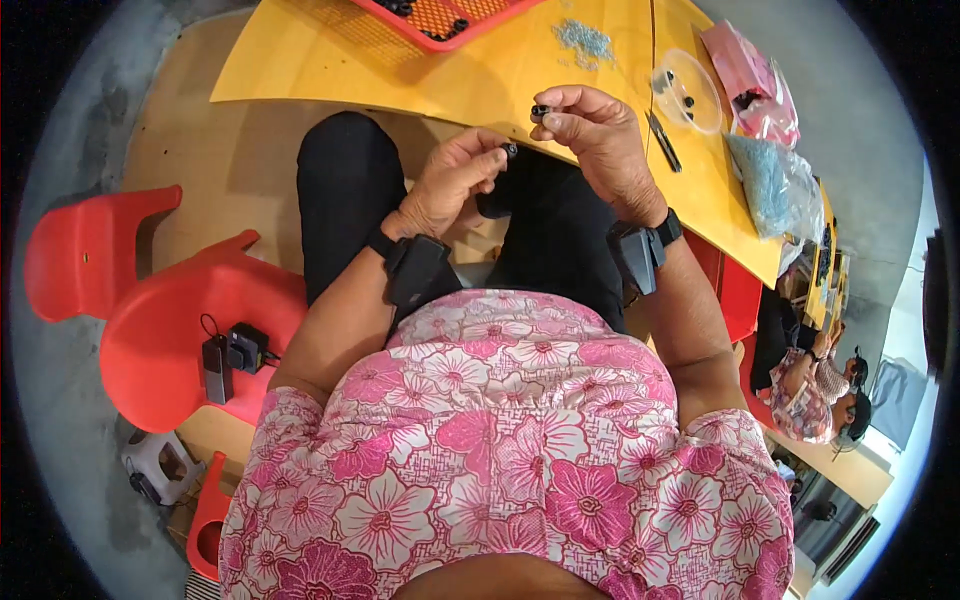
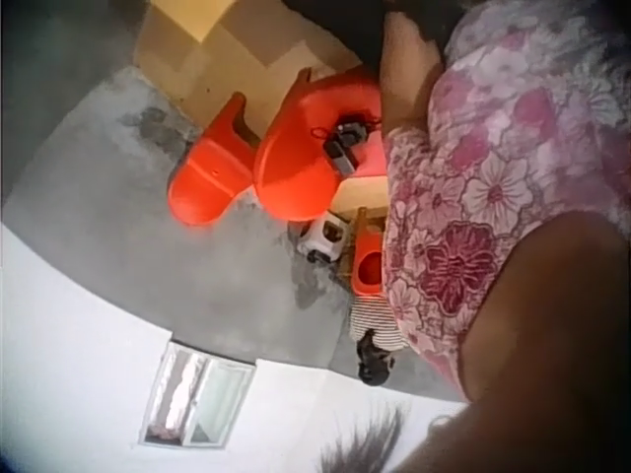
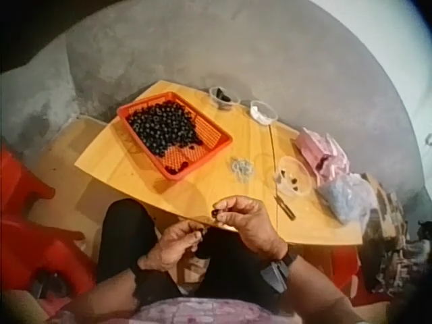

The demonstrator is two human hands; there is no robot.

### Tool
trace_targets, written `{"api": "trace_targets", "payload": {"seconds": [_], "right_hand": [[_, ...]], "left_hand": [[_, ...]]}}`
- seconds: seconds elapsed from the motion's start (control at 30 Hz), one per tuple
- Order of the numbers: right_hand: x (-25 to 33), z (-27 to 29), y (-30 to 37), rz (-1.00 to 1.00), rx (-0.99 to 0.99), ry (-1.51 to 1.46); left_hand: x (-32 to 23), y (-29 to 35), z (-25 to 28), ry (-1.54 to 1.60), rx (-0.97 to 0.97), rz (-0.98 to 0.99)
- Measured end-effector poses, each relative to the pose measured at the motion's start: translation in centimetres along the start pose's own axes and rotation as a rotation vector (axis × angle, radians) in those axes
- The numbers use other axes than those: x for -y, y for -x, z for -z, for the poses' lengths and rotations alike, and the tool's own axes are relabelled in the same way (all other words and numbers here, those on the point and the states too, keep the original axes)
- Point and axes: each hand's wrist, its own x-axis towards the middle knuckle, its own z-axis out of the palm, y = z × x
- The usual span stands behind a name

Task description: The worker is assembling small plastic or rubber components, inserting pins or small parts into black circular bases.

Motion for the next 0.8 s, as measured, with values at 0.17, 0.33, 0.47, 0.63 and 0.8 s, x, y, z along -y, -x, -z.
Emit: {"api": "trace_targets", "payload": {"seconds": [0.17, 0.33, 0.47, 0.63, 0.8], "right_hand": [[-1.9, 0.2, 2.4, 0.001, 0.001, -0.072], [-3.3, 0.3, 3.7, 0.008, -0.031, -0.051], [-4.0, 0.5, 4.1, 0.017, -0.047, -0.090], [-3.9, 0.2, 4.3, 0.014, -0.053, -0.069], [-4.0, 0.1, 4.1, 0.025, -0.042, -0.050]], "left_hand": [[0.4, 0.4, -0.8, -0.051, 0.058, 0.007], [0.6, 0.7, -0.9, -0.057, 0.081, 0.009], [0.6, 0.7, -0.8, -0.069, 0.101, 0.002], [0.8, 0.6, -0.8, -0.084, 0.097, 0.010], [0.6, 0.6, -0.8, -0.122, 0.092, 0.007]]}}
